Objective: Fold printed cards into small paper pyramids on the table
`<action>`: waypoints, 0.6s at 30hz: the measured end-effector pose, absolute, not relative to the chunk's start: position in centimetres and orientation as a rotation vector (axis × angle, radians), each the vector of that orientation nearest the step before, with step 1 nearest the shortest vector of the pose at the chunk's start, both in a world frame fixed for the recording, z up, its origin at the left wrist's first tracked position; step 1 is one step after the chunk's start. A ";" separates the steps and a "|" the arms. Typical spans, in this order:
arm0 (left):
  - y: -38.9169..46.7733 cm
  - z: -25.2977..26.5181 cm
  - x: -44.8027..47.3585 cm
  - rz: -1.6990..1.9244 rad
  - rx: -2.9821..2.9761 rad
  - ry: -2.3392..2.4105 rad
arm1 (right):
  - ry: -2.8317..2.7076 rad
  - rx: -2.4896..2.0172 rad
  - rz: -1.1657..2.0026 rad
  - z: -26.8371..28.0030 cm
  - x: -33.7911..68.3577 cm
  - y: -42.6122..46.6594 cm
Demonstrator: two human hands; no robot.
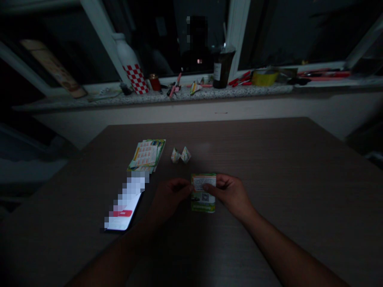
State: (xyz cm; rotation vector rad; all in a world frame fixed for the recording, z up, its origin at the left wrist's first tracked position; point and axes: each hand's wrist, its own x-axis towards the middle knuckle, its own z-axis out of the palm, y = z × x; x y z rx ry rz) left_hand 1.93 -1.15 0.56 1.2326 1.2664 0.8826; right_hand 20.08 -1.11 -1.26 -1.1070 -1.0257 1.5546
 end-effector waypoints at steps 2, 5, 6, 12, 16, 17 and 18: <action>-1.2 0.5 1.9 0.882 1.242 1.270 | -1.027 -1.102 1.555 -1.3 20.1 -1.1; -1.1 0.4 1.8 0.880 1.256 1.276 | -1.018 -1.108 1.556 -1.4 20.2 -1.1; -1.1 0.4 1.8 0.879 1.258 1.276 | -1.016 -1.112 1.556 -1.4 20.2 -1.2; -1.0 0.4 1.8 0.879 1.253 1.285 | -1.021 -1.152 1.544 -1.6 20.4 -1.1; -1.1 0.4 1.8 0.862 1.271 1.274 | -1.037 -1.149 1.547 -1.4 20.3 -1.1; -1.1 0.3 1.8 0.859 1.284 1.267 | -1.033 -1.158 1.544 -1.4 20.3 -1.1; -1.0 0.2 1.7 0.860 1.297 1.260 | -1.030 -1.175 1.536 -1.3 20.2 -1.1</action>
